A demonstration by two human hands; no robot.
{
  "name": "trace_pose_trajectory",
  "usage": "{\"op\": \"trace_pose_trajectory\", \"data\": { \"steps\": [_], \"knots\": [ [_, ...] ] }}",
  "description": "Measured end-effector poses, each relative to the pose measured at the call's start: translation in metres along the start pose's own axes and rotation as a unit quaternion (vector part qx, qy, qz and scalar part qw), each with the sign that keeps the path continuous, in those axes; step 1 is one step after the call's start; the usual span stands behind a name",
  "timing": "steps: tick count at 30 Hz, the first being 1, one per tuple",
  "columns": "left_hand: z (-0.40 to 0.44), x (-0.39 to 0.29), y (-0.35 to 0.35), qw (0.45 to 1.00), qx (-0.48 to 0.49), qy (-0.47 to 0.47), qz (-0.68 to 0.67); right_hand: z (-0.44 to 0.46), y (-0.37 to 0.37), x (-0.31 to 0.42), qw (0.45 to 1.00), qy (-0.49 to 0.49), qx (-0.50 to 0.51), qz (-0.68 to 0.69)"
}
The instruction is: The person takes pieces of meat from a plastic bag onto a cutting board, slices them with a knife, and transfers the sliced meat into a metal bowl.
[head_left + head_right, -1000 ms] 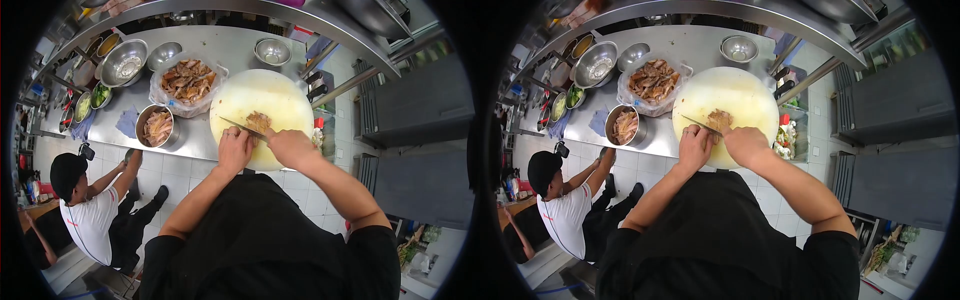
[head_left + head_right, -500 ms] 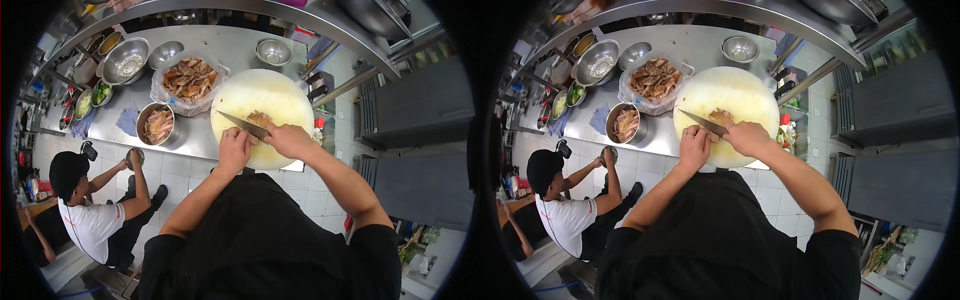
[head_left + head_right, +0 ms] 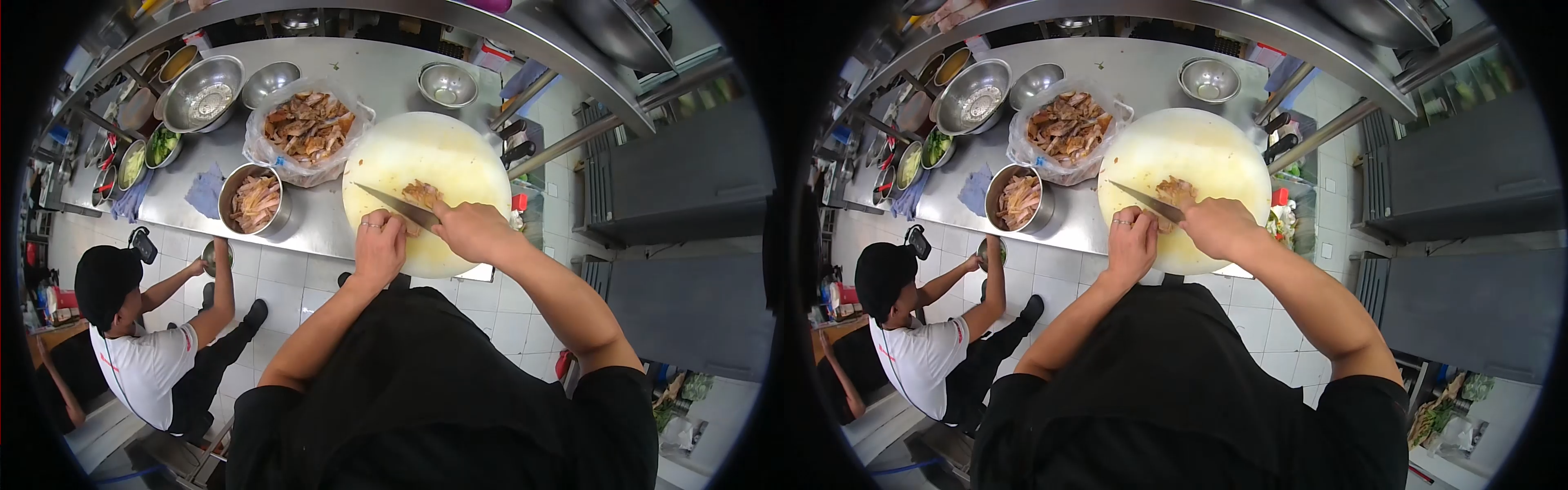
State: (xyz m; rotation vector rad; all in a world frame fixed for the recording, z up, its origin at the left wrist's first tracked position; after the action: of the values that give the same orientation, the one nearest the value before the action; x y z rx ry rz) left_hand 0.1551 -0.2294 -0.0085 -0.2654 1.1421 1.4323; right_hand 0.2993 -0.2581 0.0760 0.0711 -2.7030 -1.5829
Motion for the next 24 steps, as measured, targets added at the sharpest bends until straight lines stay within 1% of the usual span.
{"op": "trace_pose_trajectory", "data": {
  "steps": [2,6,8,12,15,16,17,18,21,23,24],
  "knots": [
    [-0.003,-0.002,0.002,1.000,-0.017,-0.011,0.001,-0.015,0.009,0.009,0.998,0.013,0.032,-0.046],
    [-0.007,-0.001,-0.002,1.000,-0.025,0.000,0.011,-0.012,-0.013,0.015,0.998,-0.002,0.054,-0.044],
    [-0.005,0.000,-0.002,1.000,-0.025,-0.001,0.006,0.003,-0.021,0.016,0.999,-0.038,0.023,-0.001],
    [-0.005,0.001,0.000,1.000,-0.027,-0.013,0.003,0.009,-0.009,-0.006,0.999,-0.021,-0.031,0.028],
    [-0.010,0.004,-0.003,1.000,-0.010,0.003,-0.015,-0.012,0.009,0.005,1.000,0.000,-0.002,0.006],
    [-0.009,0.003,-0.002,1.000,-0.021,-0.002,-0.011,-0.021,0.011,0.008,1.000,0.000,0.023,-0.009],
    [-0.009,0.002,0.000,1.000,-0.030,-0.005,-0.007,-0.025,0.009,0.011,0.998,0.001,0.051,-0.023],
    [-0.009,0.003,-0.001,1.000,-0.027,0.000,-0.008,-0.021,0.002,0.014,0.998,0.003,0.056,-0.020],
    [-0.009,0.002,0.000,0.999,-0.036,-0.009,0.000,0.001,-0.018,0.011,0.998,-0.025,0.058,0.003],
    [-0.007,0.004,-0.001,1.000,-0.025,-0.011,-0.002,0.010,-0.018,0.001,0.998,-0.032,0.023,0.053],
    [-0.006,0.001,-0.001,1.000,-0.024,-0.017,-0.003,0.013,-0.028,-0.006,0.998,-0.036,0.018,0.054]
  ]
}}
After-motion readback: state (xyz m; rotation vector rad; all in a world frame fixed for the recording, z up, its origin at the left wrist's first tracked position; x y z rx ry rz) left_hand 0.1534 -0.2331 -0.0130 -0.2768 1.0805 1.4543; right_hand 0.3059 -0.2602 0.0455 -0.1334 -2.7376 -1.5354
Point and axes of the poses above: each hand's wrist, its own z-axis towards the middle knuckle, its own y-axis out of the back of the hand, x = y × z, the point moved 8 cm from there along z, towards the middle knuckle, and after that the axes turned 10 degrees about -z, right-handed, at the moved point
